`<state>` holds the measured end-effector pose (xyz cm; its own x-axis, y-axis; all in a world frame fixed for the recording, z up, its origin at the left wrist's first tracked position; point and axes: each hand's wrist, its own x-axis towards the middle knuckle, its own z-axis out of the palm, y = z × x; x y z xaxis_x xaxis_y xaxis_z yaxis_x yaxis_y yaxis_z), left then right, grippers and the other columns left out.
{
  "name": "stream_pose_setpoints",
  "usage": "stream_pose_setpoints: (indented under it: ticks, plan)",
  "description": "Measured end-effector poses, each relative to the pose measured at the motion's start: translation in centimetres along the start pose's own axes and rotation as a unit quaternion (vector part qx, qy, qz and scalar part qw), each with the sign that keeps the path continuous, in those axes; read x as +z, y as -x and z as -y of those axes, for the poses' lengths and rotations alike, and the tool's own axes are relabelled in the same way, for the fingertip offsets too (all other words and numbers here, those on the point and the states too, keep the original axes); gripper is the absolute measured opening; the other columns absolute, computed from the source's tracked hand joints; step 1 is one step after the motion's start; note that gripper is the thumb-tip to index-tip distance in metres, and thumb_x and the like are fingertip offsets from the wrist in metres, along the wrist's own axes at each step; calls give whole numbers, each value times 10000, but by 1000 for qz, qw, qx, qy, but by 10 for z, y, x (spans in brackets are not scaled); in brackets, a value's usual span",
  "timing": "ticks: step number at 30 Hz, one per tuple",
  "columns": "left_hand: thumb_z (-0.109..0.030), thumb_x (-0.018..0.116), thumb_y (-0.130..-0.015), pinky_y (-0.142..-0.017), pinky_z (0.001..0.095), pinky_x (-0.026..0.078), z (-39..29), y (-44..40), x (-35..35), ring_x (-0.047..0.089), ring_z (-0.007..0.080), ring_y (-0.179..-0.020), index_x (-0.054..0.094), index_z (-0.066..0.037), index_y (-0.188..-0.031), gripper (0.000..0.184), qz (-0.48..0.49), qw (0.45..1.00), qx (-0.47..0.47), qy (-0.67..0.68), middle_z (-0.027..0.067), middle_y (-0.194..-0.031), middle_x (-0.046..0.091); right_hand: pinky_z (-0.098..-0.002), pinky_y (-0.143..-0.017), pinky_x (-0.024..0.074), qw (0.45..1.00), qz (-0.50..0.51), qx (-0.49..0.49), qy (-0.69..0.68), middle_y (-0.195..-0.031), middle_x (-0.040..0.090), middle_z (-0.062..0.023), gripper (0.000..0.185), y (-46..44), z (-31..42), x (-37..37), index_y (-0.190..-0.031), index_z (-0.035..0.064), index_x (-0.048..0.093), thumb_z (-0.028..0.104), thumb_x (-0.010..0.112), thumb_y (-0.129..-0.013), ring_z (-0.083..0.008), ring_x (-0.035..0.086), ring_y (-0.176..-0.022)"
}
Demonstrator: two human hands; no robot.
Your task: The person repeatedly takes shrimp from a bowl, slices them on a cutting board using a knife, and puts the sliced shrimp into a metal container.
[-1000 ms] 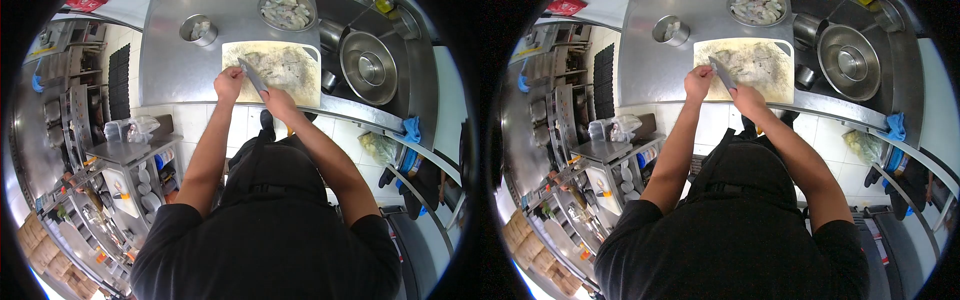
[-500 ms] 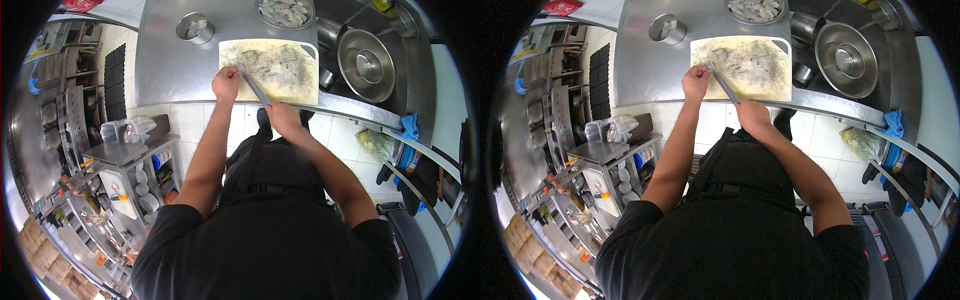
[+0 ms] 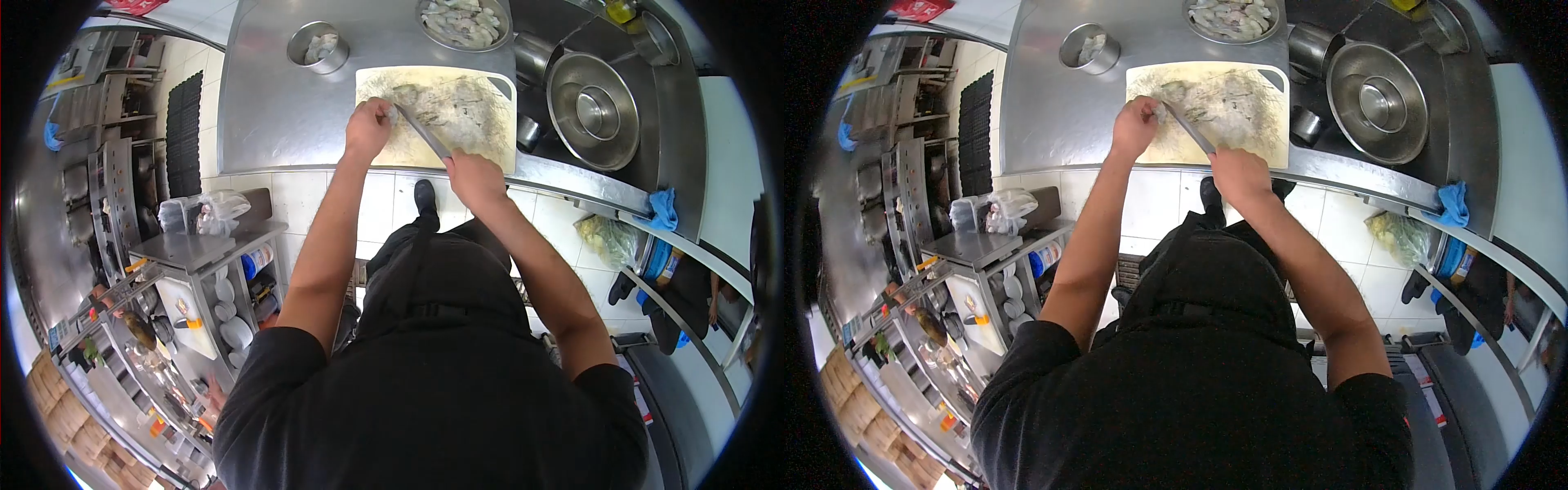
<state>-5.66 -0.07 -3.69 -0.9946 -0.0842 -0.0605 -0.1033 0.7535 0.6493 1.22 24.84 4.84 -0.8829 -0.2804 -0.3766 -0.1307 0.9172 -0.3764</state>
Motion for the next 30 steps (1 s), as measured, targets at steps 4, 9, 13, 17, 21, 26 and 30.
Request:
stream_pose_setpoints:
  ticks: [4, 9, 13, 17, 21, 26, 30]
  plan:
    - [-39, 690, -854, -786, 371, 575, 5, 1, 2, 693, 263, -829, 704, -67, -1079, 227, -3, 1000, 6, 27, 120, -939, 693, -507, -794, 570, 999, 2, -30, 13, -861, 745, -192, 331, -14, 1, -7, -1035, 32, 716, 306, 532, -1055, -395, 738, -866]
    - [-33, 676, -866, -786, 389, 574, 6, 4, -2, 699, 275, -850, 712, -68, -1090, 229, 14, 998, 61, -3, 136, -966, 696, -531, -801, 563, 999, 19, -22, 13, -920, 740, -216, 351, -27, -17, 6, -1060, 57, 706, 343, 503, -1064, -404, 724, -882]
    - [-65, 644, -876, -844, 435, 574, 8, -1, -7, 705, 323, -934, 723, -96, -1056, 199, 26, 998, 57, -31, 144, -1008, 700, -546, -801, 561, 1000, 12, 19, -15, -922, 735, -229, 357, -21, -25, 8, -1069, 53, 696, 359, 511, -1060, -428, 718, -885]
    - [-85, 659, -877, -829, 444, 576, 5, 8, -24, 709, 326, -909, 723, -98, -1048, 184, 32, 998, 47, -42, 145, -988, 695, -563, -795, 558, 999, 22, 42, -21, -908, 733, -230, 364, -10, -24, 12, -1066, 56, 682, 376, 508, -1066, -444, 715, -879]
    - [-106, 676, -884, -784, 453, 580, -1, 9, -57, 711, 332, -832, 718, -101, -1058, 179, -10, 997, 76, -25, 139, -972, 696, -570, -790, 557, 998, 6, 46, -35, -893, 730, -230, 377, 2, -31, 29, -1060, 54, 669, 392, 504, -1073, -445, 716, -876]
    - [-171, 703, -888, -781, 458, 584, -18, -43, -120, 722, 333, -837, 718, -122, -1106, 224, -119, 986, 60, -105, 128, -997, 714, -549, -824, 561, 996, 33, 74, -44, -945, 741, -226, 366, 22, -30, 17, -1068, 54, 690, 368, 501, -1071, -427, 724, -919]
    - [-245, 718, -884, -866, 461, 584, -22, -82, -133, 732, 352, -968, 704, -166, -1225, 351, -88, 967, 46, -233, 132, -1078, 747, -560, -794, 556, 995, 16, 92, -36, -929, 735, -231, 363, 33, -44, 10, -1079, 56, 667, 375, 494, -1078, -430, 722, -899]
